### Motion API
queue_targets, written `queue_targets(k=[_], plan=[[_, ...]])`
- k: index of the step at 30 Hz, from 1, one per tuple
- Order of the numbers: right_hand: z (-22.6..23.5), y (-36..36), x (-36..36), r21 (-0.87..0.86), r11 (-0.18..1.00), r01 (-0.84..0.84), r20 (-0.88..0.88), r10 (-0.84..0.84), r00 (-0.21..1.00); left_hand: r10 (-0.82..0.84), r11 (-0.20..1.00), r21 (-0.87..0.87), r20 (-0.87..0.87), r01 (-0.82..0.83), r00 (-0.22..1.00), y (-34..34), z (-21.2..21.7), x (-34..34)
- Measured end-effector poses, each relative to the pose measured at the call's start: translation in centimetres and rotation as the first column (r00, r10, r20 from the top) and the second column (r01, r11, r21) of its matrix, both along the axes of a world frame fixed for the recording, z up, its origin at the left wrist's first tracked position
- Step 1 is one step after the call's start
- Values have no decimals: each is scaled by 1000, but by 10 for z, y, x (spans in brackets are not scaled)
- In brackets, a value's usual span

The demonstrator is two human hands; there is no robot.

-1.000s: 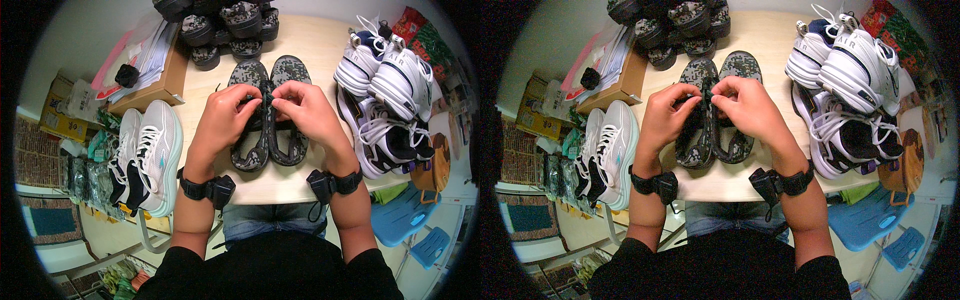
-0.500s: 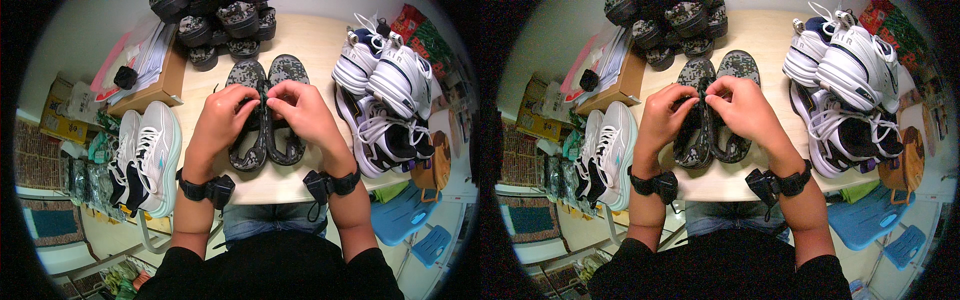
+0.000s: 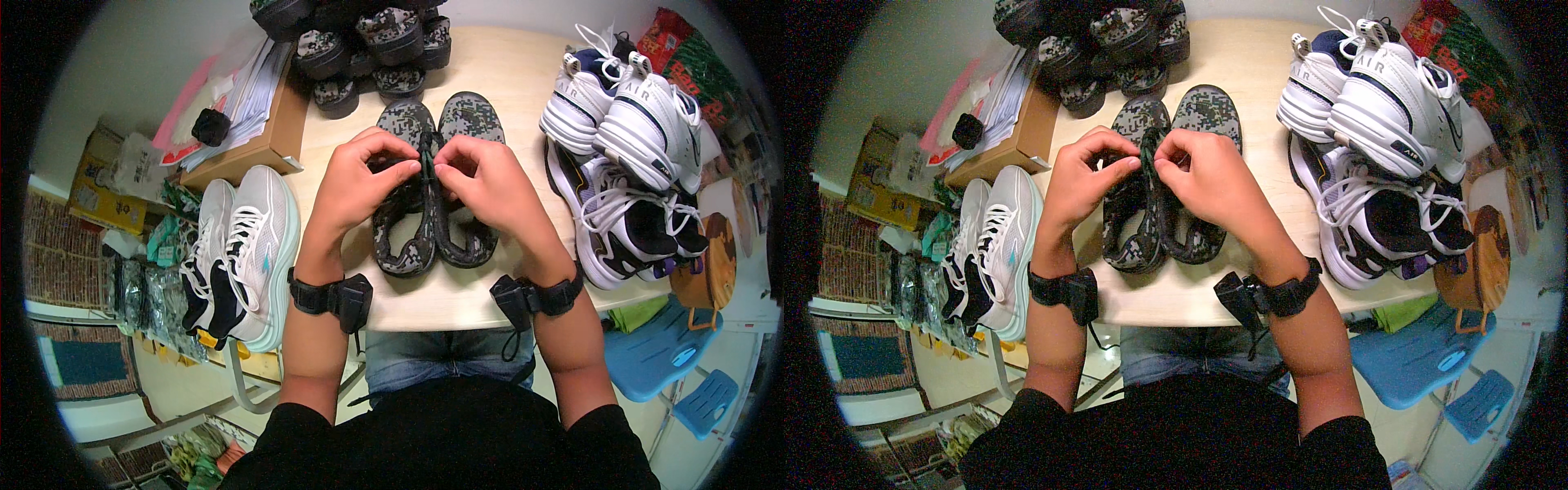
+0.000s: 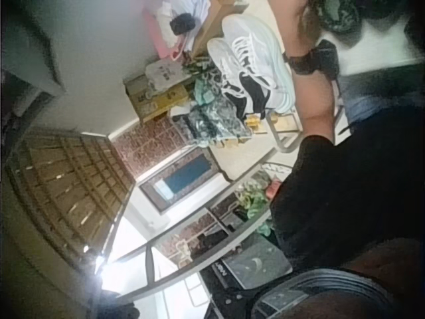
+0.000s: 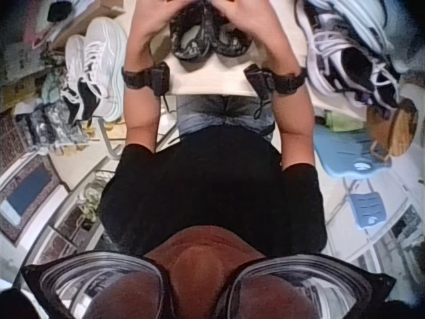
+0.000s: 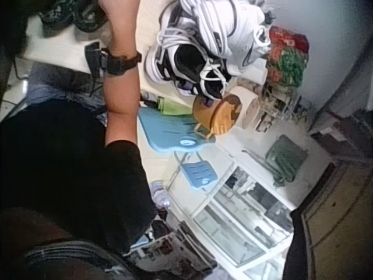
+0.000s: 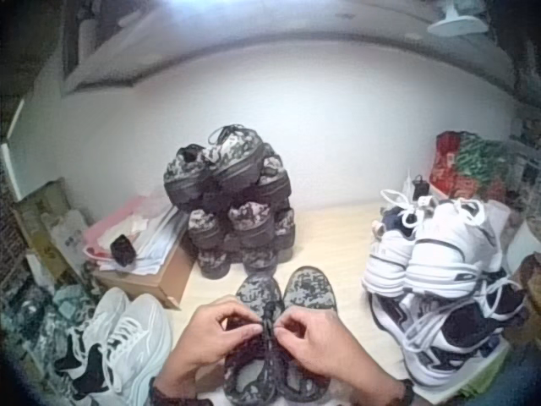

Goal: The person laces two camouflage-patterned shoes while they are positioned on a desk, crossing and tightening the laces by hand.

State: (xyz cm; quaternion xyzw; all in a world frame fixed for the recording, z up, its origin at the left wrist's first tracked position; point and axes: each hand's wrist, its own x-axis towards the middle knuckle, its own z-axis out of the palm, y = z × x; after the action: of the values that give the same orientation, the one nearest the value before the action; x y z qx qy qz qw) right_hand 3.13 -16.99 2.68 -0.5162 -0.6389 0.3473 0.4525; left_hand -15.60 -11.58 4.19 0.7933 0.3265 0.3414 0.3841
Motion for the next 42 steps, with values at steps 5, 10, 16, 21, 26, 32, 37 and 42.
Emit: queue_targets(k=[5,10,16,21,26,32,37,42], plan=[[6,-2,-1,22,998,57,6,-57,998,10,999,-45,60,-7,998,4,-9,2],[10,-2,10,4,992,123,68,-123,990,93,975,-207,24,-86,995,6,-10,1],[7,2,27,-73,986,147,-32,-150,988,95,965,-245,8,-91,995,5,-14,5],[5,1,24,-121,991,64,-42,-70,997,103,989,-93,-121,-114,987,2,-15,9],[10,0,21,-182,982,-45,77,60,995,191,971,-130,-99,-203,977,-3,-15,25],[8,0,16,-175,983,-60,-32,55,998,232,965,-176,246,-192,941,11,-19,24],[7,-1,17,-208,978,-24,-76,8,997,11,994,-89,673,66,739,5,-3,18],[9,-1,11,-99,994,48,-109,-59,992,-6,962,-220,574,161,819,-6,0,14]])
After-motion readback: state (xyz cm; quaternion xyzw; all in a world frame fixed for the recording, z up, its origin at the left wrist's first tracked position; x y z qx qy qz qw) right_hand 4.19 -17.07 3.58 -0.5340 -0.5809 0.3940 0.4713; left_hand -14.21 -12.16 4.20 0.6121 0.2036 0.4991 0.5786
